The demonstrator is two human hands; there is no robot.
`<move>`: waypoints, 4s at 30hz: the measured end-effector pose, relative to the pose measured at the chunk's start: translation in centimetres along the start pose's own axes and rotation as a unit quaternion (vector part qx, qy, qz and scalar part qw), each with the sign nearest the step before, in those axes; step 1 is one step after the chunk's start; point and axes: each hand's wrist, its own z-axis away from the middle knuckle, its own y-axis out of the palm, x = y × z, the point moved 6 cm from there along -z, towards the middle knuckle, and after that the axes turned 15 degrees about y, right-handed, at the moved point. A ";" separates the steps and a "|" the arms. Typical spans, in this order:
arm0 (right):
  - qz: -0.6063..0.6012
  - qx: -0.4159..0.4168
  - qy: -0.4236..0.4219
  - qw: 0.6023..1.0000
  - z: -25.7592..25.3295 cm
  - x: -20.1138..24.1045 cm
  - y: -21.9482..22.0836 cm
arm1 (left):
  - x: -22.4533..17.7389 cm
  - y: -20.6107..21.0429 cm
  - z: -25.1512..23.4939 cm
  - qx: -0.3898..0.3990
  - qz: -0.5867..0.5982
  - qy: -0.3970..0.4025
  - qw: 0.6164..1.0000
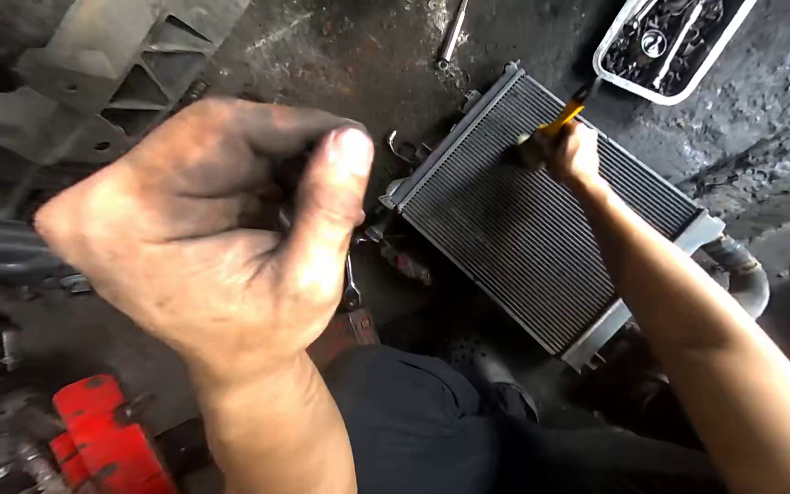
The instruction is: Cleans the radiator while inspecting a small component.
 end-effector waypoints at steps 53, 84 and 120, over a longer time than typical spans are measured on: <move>0.073 -0.052 -0.089 0.992 -10.3 6.9 -2.5 | -3.2 -3.4 4.4 0.092 -0.142 -0.128 0.977; 0.125 -0.060 -0.298 0.945 -9.5 5.1 -2.4 | -6.1 -1.9 4.4 0.153 -0.154 -0.162 0.963; -0.264 -0.060 -0.184 0.945 -5.4 1.6 -2.3 | -6.2 1.2 2.6 0.149 -0.156 -0.076 0.973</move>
